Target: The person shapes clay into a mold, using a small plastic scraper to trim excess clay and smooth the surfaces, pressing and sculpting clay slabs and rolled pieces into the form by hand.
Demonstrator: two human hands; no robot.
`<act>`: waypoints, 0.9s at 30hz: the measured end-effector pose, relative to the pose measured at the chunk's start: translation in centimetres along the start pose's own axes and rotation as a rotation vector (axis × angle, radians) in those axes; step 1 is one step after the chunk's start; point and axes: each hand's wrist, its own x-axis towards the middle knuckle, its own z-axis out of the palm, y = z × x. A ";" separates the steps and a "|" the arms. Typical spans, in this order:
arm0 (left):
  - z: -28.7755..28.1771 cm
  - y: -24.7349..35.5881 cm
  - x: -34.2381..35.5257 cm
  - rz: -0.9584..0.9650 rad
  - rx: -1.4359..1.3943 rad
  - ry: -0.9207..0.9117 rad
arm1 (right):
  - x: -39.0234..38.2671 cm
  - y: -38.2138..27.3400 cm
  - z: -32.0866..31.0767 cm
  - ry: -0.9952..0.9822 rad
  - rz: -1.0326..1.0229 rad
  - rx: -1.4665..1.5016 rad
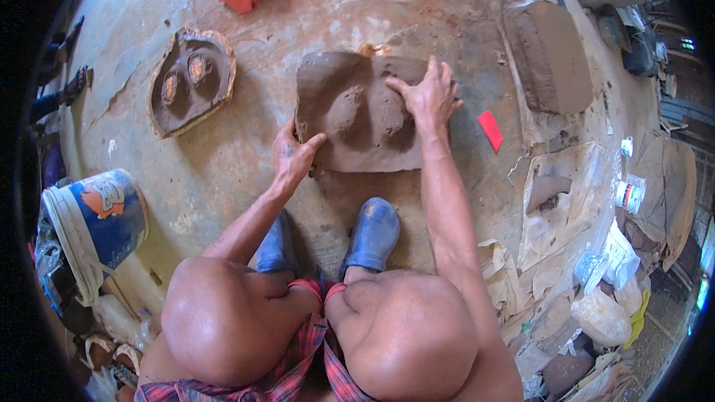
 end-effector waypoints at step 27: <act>-0.4 -2.0 1.3 0.004 0.003 -0.033 | 4.6 -4.0 1.2 -0.336 -0.128 0.017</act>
